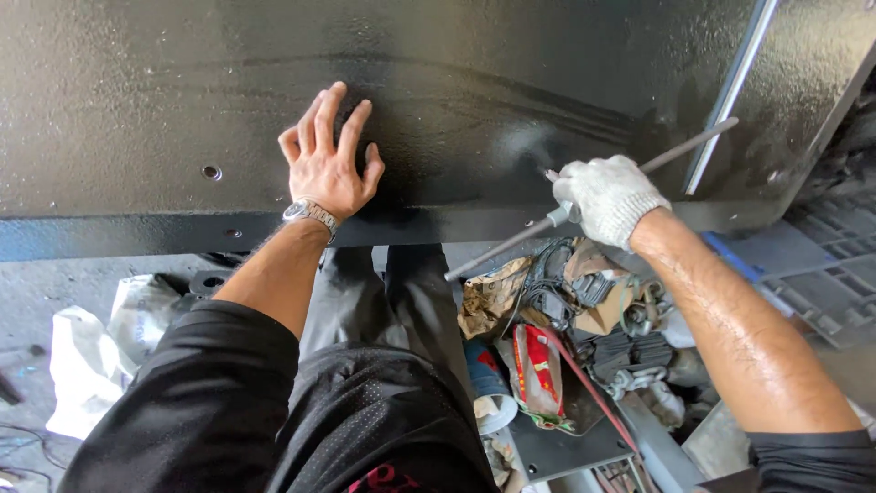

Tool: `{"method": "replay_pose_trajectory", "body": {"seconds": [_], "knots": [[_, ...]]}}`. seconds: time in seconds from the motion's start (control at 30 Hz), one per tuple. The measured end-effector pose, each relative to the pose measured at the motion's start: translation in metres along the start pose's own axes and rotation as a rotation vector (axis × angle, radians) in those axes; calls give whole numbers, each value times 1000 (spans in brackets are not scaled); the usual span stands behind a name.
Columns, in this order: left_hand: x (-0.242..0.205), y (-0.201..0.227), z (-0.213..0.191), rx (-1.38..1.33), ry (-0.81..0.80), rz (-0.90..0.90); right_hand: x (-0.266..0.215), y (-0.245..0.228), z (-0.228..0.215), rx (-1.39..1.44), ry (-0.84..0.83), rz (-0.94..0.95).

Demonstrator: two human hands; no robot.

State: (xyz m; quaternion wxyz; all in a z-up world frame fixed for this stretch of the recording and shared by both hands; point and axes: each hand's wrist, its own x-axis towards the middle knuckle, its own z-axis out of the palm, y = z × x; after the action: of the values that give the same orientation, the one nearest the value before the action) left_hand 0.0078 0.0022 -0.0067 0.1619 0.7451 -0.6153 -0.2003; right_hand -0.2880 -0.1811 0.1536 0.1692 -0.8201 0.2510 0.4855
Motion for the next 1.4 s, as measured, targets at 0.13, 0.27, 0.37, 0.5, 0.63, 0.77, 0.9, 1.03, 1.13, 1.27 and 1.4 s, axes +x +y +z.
{"method": "replay_pose_trajectory", "body": {"seconds": [0.13,0.27,0.37,0.5,0.63,0.77,0.9,1.03,1.13,1.27,1.4], "knots": [[-1,0,0,-45,-2,1,6,1,-21,-71,-105,-69],[0,0,-2,-39,-20,7,12,5,-15,22,-152,-20],[0,-1,1,-51,-15,4,8,6,-7,273,-97,138],[2,0,0,-27,-51,-1,6,1,29,756,-49,422],[-1,-2,2,-34,-51,-8,16,-1,69,1673,245,626],[1,-3,2,-28,-53,9,10,-25,53,2015,372,887],[-1,-2,0,-46,-63,-6,24,-19,90,2239,517,789],[-1,-2,0,-29,-40,10,1,-42,57,1818,752,807],[2,-1,0,-30,-40,13,-28,-50,26,907,992,566],[-1,-2,3,-38,-7,10,-24,-41,13,-448,515,169],[4,-2,-2,-60,38,27,-2,-20,1,-384,134,66]]}}
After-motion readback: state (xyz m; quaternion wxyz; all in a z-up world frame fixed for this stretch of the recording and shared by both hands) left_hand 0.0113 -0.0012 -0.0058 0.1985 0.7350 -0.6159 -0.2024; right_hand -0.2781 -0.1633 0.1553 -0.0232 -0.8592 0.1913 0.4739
